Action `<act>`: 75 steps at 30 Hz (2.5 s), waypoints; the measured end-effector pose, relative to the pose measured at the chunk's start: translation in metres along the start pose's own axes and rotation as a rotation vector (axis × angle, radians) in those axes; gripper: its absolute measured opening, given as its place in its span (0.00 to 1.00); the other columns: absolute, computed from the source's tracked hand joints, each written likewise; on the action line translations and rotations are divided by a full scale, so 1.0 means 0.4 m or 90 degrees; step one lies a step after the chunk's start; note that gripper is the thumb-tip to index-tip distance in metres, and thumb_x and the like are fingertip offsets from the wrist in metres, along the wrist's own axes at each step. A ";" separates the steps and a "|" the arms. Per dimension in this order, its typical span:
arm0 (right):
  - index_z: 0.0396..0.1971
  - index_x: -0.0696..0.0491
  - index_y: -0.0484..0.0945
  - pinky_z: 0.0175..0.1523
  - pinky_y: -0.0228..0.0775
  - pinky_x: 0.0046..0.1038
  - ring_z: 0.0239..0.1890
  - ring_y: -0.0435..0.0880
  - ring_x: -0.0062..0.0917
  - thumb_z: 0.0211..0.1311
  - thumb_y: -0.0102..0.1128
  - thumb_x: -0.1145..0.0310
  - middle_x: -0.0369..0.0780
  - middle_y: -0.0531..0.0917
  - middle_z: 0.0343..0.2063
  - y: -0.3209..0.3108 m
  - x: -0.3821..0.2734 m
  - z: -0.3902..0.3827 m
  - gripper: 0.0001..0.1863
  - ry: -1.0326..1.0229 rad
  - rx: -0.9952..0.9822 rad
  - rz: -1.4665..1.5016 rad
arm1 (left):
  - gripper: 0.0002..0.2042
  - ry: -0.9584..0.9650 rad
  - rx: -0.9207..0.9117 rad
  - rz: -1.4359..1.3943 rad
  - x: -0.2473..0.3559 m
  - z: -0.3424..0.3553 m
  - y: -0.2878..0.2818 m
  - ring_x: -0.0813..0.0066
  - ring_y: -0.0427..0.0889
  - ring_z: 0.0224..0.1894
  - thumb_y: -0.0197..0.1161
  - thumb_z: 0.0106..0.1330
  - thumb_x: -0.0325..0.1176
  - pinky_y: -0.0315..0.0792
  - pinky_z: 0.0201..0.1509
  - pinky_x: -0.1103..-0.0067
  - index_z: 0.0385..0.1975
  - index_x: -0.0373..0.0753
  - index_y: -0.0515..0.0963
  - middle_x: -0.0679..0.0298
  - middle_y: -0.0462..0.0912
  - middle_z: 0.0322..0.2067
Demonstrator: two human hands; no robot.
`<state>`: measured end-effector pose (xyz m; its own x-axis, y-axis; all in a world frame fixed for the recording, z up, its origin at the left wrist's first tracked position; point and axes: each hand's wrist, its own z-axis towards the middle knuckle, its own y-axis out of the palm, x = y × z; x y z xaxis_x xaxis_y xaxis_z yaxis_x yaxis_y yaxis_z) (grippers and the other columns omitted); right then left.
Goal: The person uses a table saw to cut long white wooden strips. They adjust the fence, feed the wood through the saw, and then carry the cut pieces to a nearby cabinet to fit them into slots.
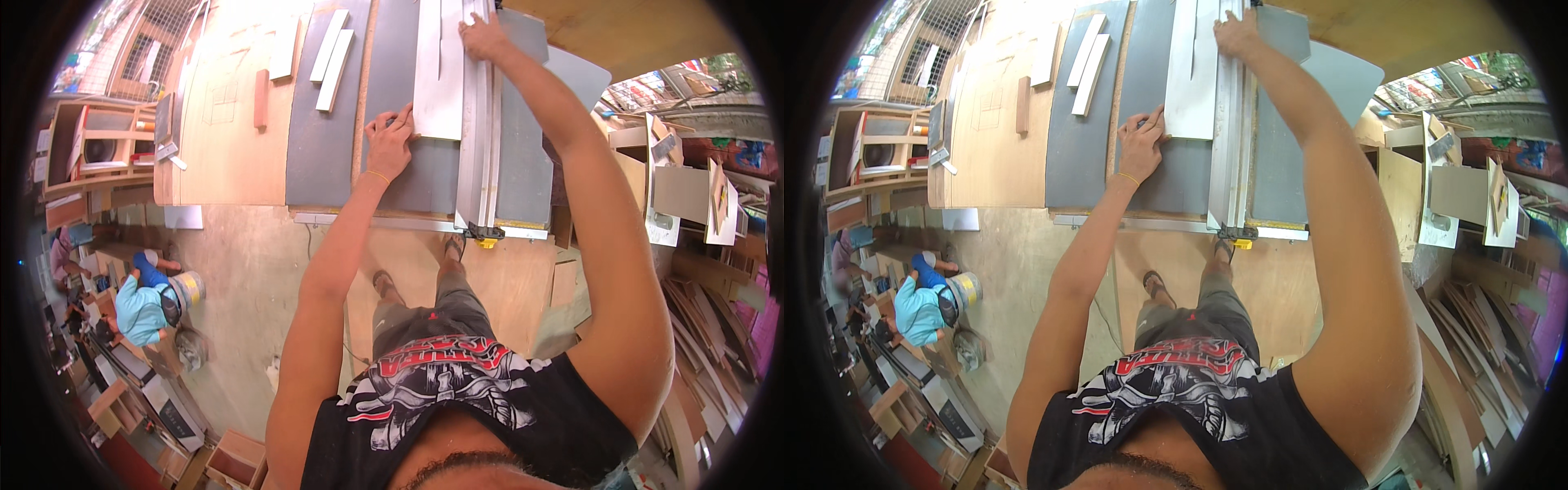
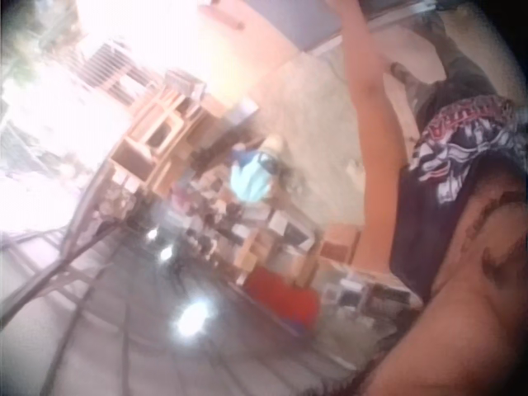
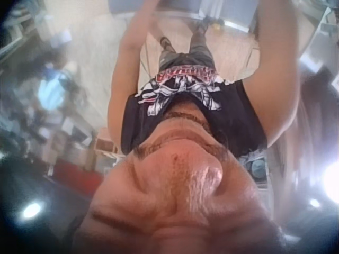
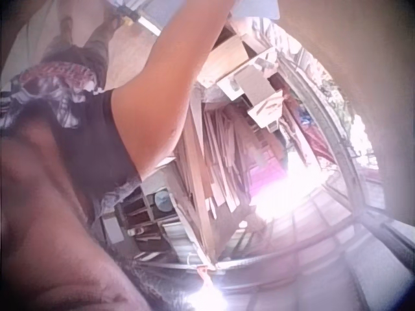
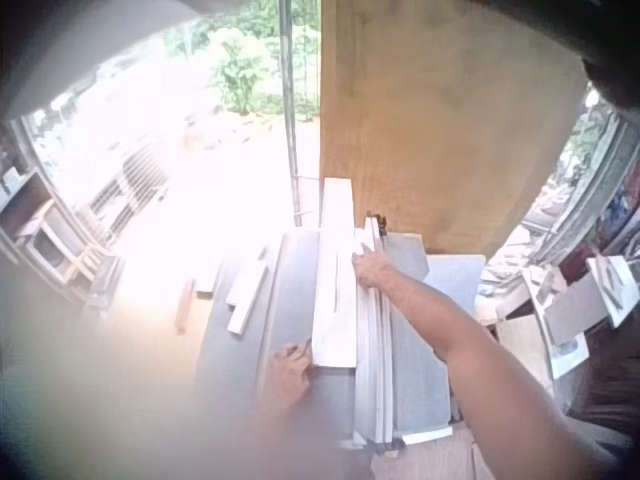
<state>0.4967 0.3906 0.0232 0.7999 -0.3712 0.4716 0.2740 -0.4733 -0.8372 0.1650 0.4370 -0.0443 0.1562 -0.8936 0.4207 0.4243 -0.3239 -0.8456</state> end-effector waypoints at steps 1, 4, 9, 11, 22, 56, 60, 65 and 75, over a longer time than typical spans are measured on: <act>0.70 0.48 0.67 0.75 0.39 0.60 0.77 0.55 0.30 0.69 0.50 0.64 0.31 0.65 0.73 -0.003 -0.012 -0.024 0.29 0.002 -0.013 0.005 | 0.22 -0.003 -0.005 -0.003 0.003 0.002 0.001 0.64 0.70 0.58 0.65 0.59 0.24 0.56 0.63 0.65 0.56 0.37 0.79 0.72 0.74 0.66; 0.72 0.48 0.63 0.73 0.45 0.63 0.77 0.56 0.33 0.68 0.48 0.68 0.29 0.63 0.74 -0.008 -0.027 -0.032 0.31 -0.011 -0.026 0.017 | 0.21 -0.006 0.010 0.008 0.003 0.000 -0.001 0.64 0.70 0.58 0.64 0.58 0.23 0.55 0.63 0.66 0.55 0.36 0.79 0.72 0.75 0.66; 0.64 0.53 0.71 0.75 0.47 0.57 0.75 0.60 0.37 0.64 0.53 0.66 0.40 0.71 0.68 0.208 0.059 0.047 0.27 0.046 0.052 0.126 | 0.22 0.029 0.001 0.004 0.058 0.047 0.009 0.65 0.71 0.57 0.64 0.59 0.22 0.57 0.63 0.68 0.56 0.37 0.79 0.74 0.75 0.66; 0.61 0.56 0.74 0.77 0.47 0.52 0.74 0.61 0.39 0.62 0.55 0.65 0.43 0.74 0.66 0.215 0.037 0.075 0.26 0.027 0.076 0.185 | 0.22 0.019 -0.002 0.020 0.038 0.044 0.010 0.65 0.71 0.57 0.64 0.59 0.22 0.57 0.63 0.68 0.56 0.37 0.79 0.74 0.75 0.65; 0.55 0.53 0.79 0.75 0.35 0.64 0.75 0.61 0.39 0.61 0.55 0.64 0.41 0.77 0.63 0.079 0.039 0.088 0.23 0.019 0.071 0.115 | 0.21 -0.015 0.022 0.033 -0.010 0.109 0.033 0.67 0.71 0.53 0.64 0.58 0.23 0.57 0.60 0.70 0.54 0.40 0.81 0.77 0.76 0.65; 0.70 0.55 0.65 0.77 0.36 0.61 0.78 0.51 0.34 0.62 0.57 0.38 0.37 0.62 0.74 -0.057 -0.125 -0.341 0.45 -0.066 -0.066 0.105 | 0.21 -0.051 -0.031 0.050 -0.045 0.144 0.054 0.68 0.71 0.57 0.61 0.64 0.29 0.58 0.60 0.69 0.59 0.47 0.79 0.84 0.71 0.68; 0.66 0.53 0.72 0.76 0.38 0.63 0.78 0.53 0.34 0.61 0.63 0.40 0.37 0.64 0.73 -0.042 -0.145 -0.341 0.41 -0.038 -0.032 0.130 | 0.20 -0.046 -0.020 0.046 -0.038 0.150 0.051 0.69 0.72 0.56 0.62 0.63 0.30 0.58 0.60 0.69 0.57 0.46 0.80 0.84 0.72 0.67; 0.65 0.51 0.73 0.74 0.38 0.67 0.78 0.52 0.34 0.63 0.62 0.43 0.36 0.63 0.73 -0.064 -0.137 -0.322 0.37 -0.030 -0.049 0.123 | 0.21 -0.041 -0.008 0.082 -0.050 0.167 0.058 0.68 0.73 0.54 0.63 0.62 0.30 0.58 0.59 0.69 0.57 0.46 0.80 0.84 0.72 0.67; 0.62 0.46 0.77 0.72 0.40 0.71 0.78 0.52 0.35 0.64 0.63 0.45 0.35 0.63 0.74 -0.069 -0.126 -0.288 0.30 -0.007 -0.064 0.133 | 0.22 -0.041 -0.006 0.061 -0.078 0.211 0.086 0.70 0.75 0.52 0.64 0.61 0.29 0.58 0.57 0.68 0.57 0.48 0.80 0.85 0.74 0.66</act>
<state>0.3874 0.3305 0.0545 0.8398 -0.4609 0.2869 0.0476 -0.4640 -0.8846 0.2501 0.4800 -0.0586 0.2537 -0.8989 0.3573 0.3967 -0.2402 -0.8860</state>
